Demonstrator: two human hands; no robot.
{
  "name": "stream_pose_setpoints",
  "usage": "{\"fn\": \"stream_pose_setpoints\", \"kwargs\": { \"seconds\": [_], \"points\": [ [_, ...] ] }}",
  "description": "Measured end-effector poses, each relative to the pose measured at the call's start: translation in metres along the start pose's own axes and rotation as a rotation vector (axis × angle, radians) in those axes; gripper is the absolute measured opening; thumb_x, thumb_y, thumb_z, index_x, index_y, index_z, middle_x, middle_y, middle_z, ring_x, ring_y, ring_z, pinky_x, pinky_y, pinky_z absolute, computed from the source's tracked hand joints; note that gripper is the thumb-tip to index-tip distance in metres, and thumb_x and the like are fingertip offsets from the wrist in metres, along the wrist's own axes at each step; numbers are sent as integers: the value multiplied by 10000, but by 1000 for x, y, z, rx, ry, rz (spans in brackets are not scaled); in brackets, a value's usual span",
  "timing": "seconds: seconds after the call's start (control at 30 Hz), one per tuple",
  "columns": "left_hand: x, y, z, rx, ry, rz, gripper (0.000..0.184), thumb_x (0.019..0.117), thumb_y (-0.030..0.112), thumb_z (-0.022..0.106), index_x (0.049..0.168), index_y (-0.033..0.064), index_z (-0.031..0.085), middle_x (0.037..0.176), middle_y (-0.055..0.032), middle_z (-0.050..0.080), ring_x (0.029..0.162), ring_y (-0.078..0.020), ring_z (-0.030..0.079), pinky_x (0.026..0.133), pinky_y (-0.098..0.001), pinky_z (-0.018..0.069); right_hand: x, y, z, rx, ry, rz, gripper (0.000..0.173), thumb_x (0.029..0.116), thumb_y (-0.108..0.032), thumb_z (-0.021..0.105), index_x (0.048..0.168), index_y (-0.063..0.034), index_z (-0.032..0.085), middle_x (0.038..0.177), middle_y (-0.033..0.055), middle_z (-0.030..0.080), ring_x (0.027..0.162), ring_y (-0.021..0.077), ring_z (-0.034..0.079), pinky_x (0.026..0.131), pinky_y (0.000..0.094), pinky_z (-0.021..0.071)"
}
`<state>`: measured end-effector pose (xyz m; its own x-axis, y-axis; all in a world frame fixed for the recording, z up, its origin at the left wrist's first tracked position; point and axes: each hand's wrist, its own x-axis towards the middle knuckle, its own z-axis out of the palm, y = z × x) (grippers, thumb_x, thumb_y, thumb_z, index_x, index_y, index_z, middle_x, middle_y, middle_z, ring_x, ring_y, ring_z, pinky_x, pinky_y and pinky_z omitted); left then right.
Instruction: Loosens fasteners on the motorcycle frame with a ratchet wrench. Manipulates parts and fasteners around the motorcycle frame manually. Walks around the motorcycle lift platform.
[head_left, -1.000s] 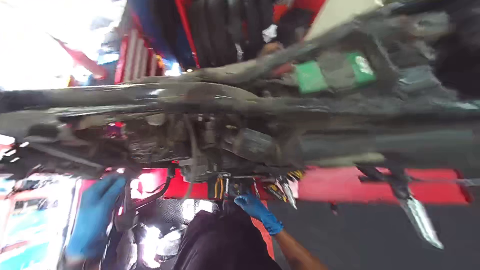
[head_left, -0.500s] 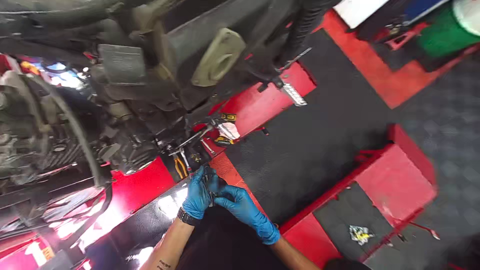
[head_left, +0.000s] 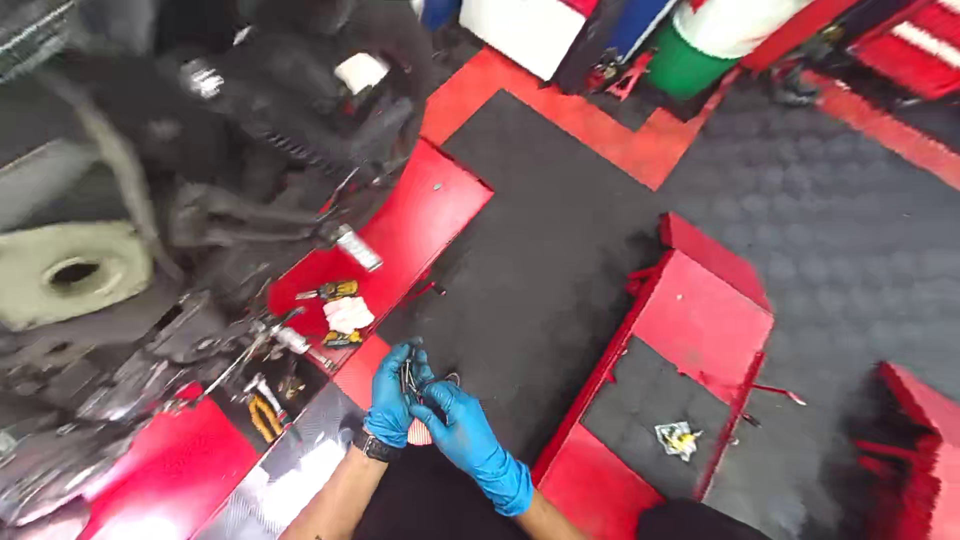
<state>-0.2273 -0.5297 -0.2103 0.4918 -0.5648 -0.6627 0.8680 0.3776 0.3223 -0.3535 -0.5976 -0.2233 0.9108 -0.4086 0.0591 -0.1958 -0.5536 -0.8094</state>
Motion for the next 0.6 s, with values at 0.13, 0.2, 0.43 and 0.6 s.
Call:
{"fn": "stream_pose_setpoints", "kwargs": {
  "seconds": [0.13,0.2,0.43,0.6],
  "points": [
    [76,-81,94,34,-133,-86,398,1124,282,292,1022,76,616,624,41,548,459,-43,518,449,-173,474,32,73,-101,-108,125,-6,234,976,-281,656,968,-70,756,928,86,747,909,225,731,828,405,606],
    [110,-109,148,35,-173,-96,437,1130,331,277,991,93,616,595,54,522,436,-43,485,436,-179,448,54,103,-150,-142,192,42,228,972,-266,654,970,-65,762,923,91,751,894,232,740,812,414,613],
    [227,-138,302,87,-303,-147,760,1093,521,70,1165,92,694,1002,-74,768,740,-153,718,656,-280,599,155,200,-291,200,182,135,250,945,-253,725,1080,-43,753,1016,68,752,934,121,722,880,328,606],
    [357,-158,395,21,-363,-219,697,1112,434,113,1189,65,699,1071,-106,766,791,-165,735,690,-273,607,259,292,-373,359,187,162,221,950,-215,720,1067,-29,747,995,45,752,892,75,716,839,269,612]
  ]
}}
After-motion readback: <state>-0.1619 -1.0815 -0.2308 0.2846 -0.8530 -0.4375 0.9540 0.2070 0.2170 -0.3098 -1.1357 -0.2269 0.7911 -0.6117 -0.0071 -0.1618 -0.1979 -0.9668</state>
